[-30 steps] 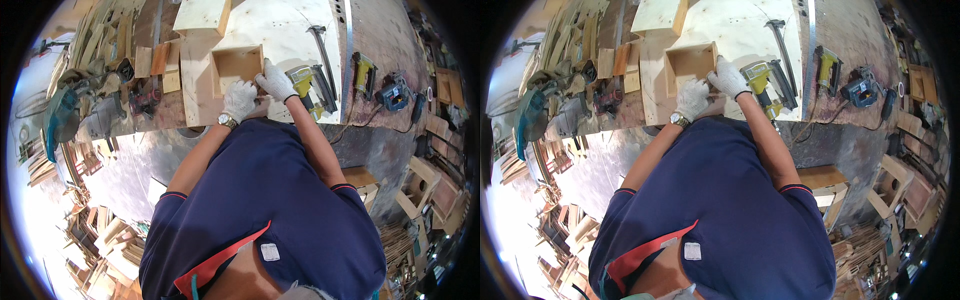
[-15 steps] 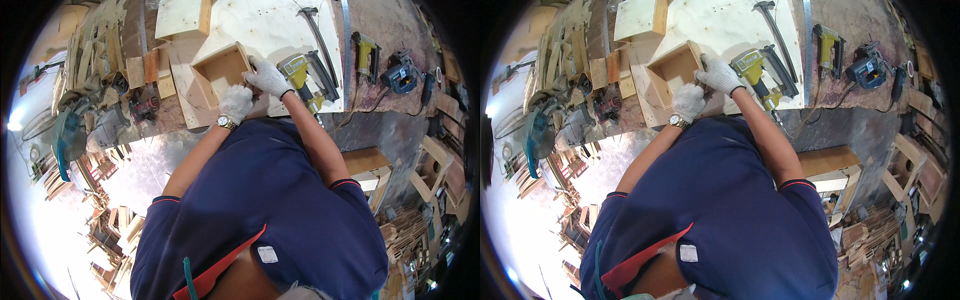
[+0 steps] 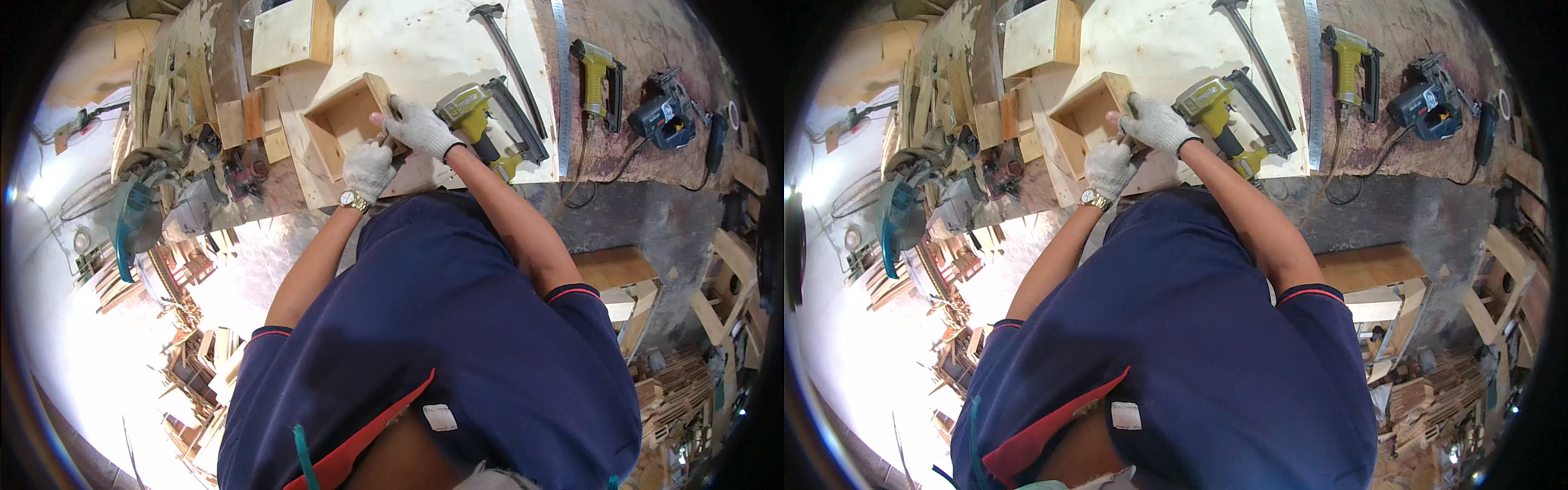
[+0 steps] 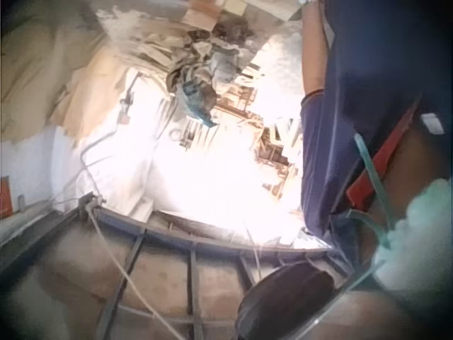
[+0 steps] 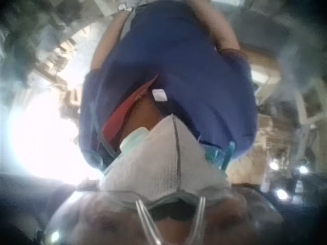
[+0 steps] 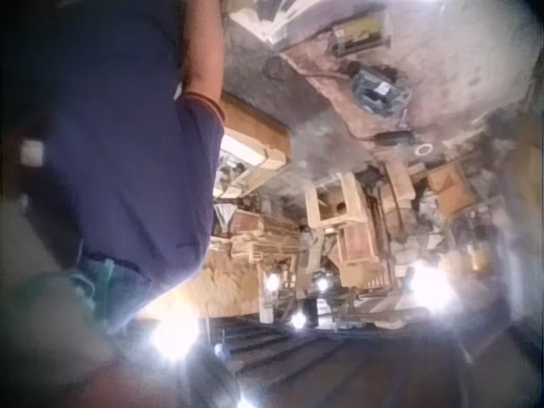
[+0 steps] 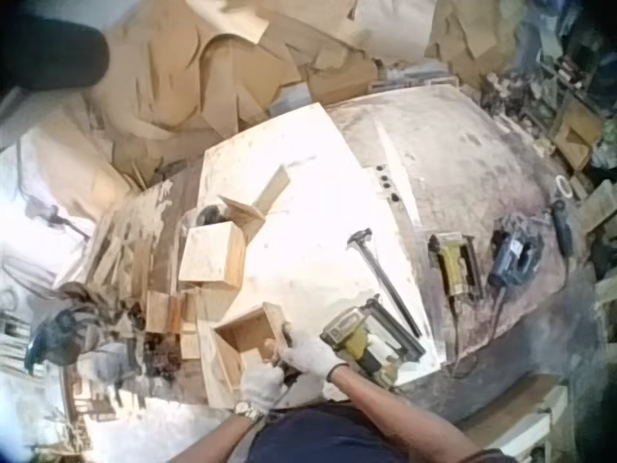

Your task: The person assembles small wooden boxes by aligning cut pieces and securing them with a pneumatic nail gun. They repeatedly position panels, fire nails to join corners, and rotate the partially built boxes to access different sides.

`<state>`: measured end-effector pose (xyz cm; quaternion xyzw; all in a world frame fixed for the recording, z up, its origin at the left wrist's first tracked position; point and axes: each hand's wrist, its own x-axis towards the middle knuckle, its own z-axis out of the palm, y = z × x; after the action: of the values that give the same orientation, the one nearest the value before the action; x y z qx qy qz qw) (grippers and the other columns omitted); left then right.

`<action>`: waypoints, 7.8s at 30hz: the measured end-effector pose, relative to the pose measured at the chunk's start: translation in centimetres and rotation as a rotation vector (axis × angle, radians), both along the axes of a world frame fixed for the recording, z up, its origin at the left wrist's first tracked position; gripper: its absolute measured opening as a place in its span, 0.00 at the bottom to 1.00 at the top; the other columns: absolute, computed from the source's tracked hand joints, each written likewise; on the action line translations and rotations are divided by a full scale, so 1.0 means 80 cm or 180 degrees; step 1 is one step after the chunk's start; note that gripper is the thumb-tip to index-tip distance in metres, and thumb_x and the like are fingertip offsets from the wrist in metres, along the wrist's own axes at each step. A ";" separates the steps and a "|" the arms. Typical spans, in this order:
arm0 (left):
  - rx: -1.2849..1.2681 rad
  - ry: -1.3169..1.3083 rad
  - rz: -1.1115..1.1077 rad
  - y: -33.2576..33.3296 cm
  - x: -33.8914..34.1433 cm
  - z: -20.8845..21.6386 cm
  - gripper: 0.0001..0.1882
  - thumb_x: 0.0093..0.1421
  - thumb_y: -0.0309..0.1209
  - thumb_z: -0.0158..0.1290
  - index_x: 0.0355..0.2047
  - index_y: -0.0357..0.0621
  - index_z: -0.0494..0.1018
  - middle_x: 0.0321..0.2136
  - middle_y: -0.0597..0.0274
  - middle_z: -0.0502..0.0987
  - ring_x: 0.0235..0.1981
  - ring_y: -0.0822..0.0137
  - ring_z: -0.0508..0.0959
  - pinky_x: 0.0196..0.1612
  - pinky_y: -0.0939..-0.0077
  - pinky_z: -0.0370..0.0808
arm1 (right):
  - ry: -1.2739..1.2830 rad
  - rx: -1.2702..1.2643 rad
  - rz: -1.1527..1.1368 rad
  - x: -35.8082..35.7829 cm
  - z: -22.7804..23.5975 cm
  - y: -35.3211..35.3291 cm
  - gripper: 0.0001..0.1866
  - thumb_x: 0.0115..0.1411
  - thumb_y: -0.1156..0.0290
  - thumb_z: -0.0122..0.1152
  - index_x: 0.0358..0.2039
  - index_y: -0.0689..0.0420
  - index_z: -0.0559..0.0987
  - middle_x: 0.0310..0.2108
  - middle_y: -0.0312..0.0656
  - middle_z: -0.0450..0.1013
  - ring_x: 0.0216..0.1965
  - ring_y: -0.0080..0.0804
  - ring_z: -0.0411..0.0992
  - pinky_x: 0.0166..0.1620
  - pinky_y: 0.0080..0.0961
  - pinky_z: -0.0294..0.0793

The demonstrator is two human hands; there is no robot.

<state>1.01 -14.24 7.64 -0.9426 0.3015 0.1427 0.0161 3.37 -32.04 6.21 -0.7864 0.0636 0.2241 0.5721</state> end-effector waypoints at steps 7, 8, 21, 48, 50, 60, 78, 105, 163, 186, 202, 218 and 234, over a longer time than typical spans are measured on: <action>-0.0188 -0.0212 -0.0075 0.008 -0.003 -0.004 0.19 0.55 0.45 0.68 0.37 0.47 0.77 0.31 0.58 0.80 0.32 0.53 0.83 0.33 0.58 0.80 | 0.0263 0.1448 -0.1069 -0.037 0.022 -0.064 0.26 0.75 0.52 0.56 0.58 0.63 0.78 0.34 0.42 0.81 0.25 0.23 0.78 0.29 0.21 0.79; -0.0195 -0.0220 -0.0011 0.004 -0.005 -0.001 0.18 0.54 0.43 0.69 0.35 0.47 0.76 0.31 0.58 0.79 0.33 0.54 0.83 0.34 0.58 0.80 | 0.0057 0.1170 -0.1122 -0.047 0.014 -0.079 0.23 0.75 0.54 0.56 0.55 0.62 0.79 0.33 0.41 0.81 0.25 0.23 0.78 0.30 0.21 0.78; -0.0237 -0.0694 -0.0108 0.007 -0.004 -0.013 0.20 0.48 0.41 0.71 0.34 0.46 0.76 0.34 0.56 0.79 0.33 0.52 0.82 0.35 0.57 0.80 | -0.0767 -0.0276 -0.0777 -0.131 0.006 -0.108 0.10 0.62 0.68 0.63 0.41 0.58 0.80 0.32 0.51 0.81 0.35 0.49 0.81 0.39 0.41 0.79; -0.0960 -0.0427 0.0343 0.002 -0.012 0.009 0.33 0.56 0.55 0.68 0.51 0.44 0.74 0.41 0.55 0.80 0.39 0.49 0.83 0.41 0.60 0.79 | 0.0460 -0.1026 -0.0606 -0.105 0.099 -0.138 0.35 0.58 0.65 0.70 0.62 0.58 0.66 0.50 0.61 0.78 0.53 0.59 0.78 0.53 0.50 0.78; -0.1376 -0.0543 0.0420 0.008 -0.018 0.001 0.40 0.59 0.61 0.64 0.58 0.43 0.70 0.48 0.52 0.79 0.46 0.47 0.82 0.47 0.59 0.79 | 0.0383 -0.0883 -0.0495 -0.111 0.109 -0.146 0.35 0.59 0.64 0.69 0.63 0.60 0.66 0.48 0.61 0.79 0.51 0.60 0.79 0.52 0.51 0.78; -0.1469 -0.0902 0.0476 0.015 -0.009 -0.025 0.53 0.67 0.73 0.36 0.76 0.40 0.52 0.70 0.45 0.66 0.66 0.42 0.71 0.70 0.47 0.64 | 0.1027 0.2467 -0.0786 -0.121 0.004 -0.170 0.22 0.67 0.65 0.67 0.55 0.66 0.77 0.38 0.41 0.83 0.18 0.17 0.70 0.21 0.18 0.73; -0.1332 -0.0967 0.0382 0.016 -0.008 -0.023 0.52 0.67 0.71 0.36 0.77 0.43 0.53 0.71 0.47 0.65 0.69 0.43 0.69 0.69 0.46 0.64 | 0.1193 0.2841 -0.0578 -0.122 -0.017 -0.144 0.25 0.68 0.67 0.66 0.61 0.65 0.73 0.38 0.42 0.82 0.17 0.17 0.68 0.21 0.16 0.72; -0.0856 -0.0285 0.0377 0.012 -0.012 -0.001 0.21 0.58 0.51 0.68 0.40 0.51 0.81 0.21 0.58 0.76 0.25 0.51 0.79 0.28 0.60 0.74 | 0.0192 -0.1527 -0.0380 -0.075 -0.010 -0.207 0.36 0.70 0.38 0.54 0.43 0.67 0.82 0.30 0.59 0.80 0.36 0.54 0.82 0.42 0.47 0.80; -0.4644 0.1361 0.3208 0.041 0.064 0.099 0.22 0.67 0.45 0.65 0.44 0.34 0.83 0.27 0.73 0.78 0.28 0.79 0.71 0.33 0.77 0.70 | -0.0842 0.0027 -0.1577 0.027 0.073 -0.069 0.32 0.65 0.80 0.56 0.71 0.62 0.69 0.42 0.45 0.79 0.37 0.24 0.76 0.39 0.24 0.76; -0.4351 0.0911 0.3103 0.028 0.045 0.039 0.32 0.68 0.49 0.60 0.63 0.41 0.70 0.44 0.53 0.84 0.43 0.62 0.83 0.49 0.65 0.77 | -0.0862 -0.2857 -0.0440 -0.065 0.138 -0.080 0.24 0.51 0.71 0.71 0.49 0.66 0.81 0.38 0.58 0.83 0.38 0.48 0.84 0.43 0.41 0.83; -0.4290 0.0970 0.3022 0.027 0.045 0.028 0.31 0.68 0.47 0.58 0.65 0.44 0.70 0.48 0.48 0.85 0.44 0.54 0.85 0.51 0.60 0.78 | -0.0199 -0.1582 0.0459 -0.015 0.290 0.003 0.21 0.66 0.71 0.67 0.55 0.66 0.72 0.32 0.43 0.80 0.20 0.21 0.75 0.24 0.22 0.77; -0.5791 0.2157 0.3131 0.042 0.040 0.005 0.25 0.71 0.37 0.59 0.63 0.40 0.71 0.51 0.57 0.83 0.49 0.66 0.83 0.50 0.70 0.79 | -0.0100 -0.1788 -0.0360 -0.024 0.270 -0.038 0.19 0.66 0.73 0.67 0.54 0.63 0.73 0.30 0.38 0.78 0.19 0.20 0.73 0.22 0.22 0.74; -0.5719 0.2042 0.4508 0.171 -0.039 -0.002 0.47 0.63 0.49 0.66 0.75 0.44 0.58 0.66 0.55 0.72 0.67 0.58 0.72 0.68 0.60 0.71 | -0.1031 -0.3454 0.0196 -0.103 0.042 -0.074 0.43 0.60 0.58 0.73 0.72 0.56 0.65 0.64 0.60 0.67 0.52 0.56 0.80 0.57 0.46 0.79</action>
<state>-2.12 -0.56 7.51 -0.4944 -0.3045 0.0868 -0.8096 -4.87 -37.93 9.55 -0.9936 0.0582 0.0524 0.0816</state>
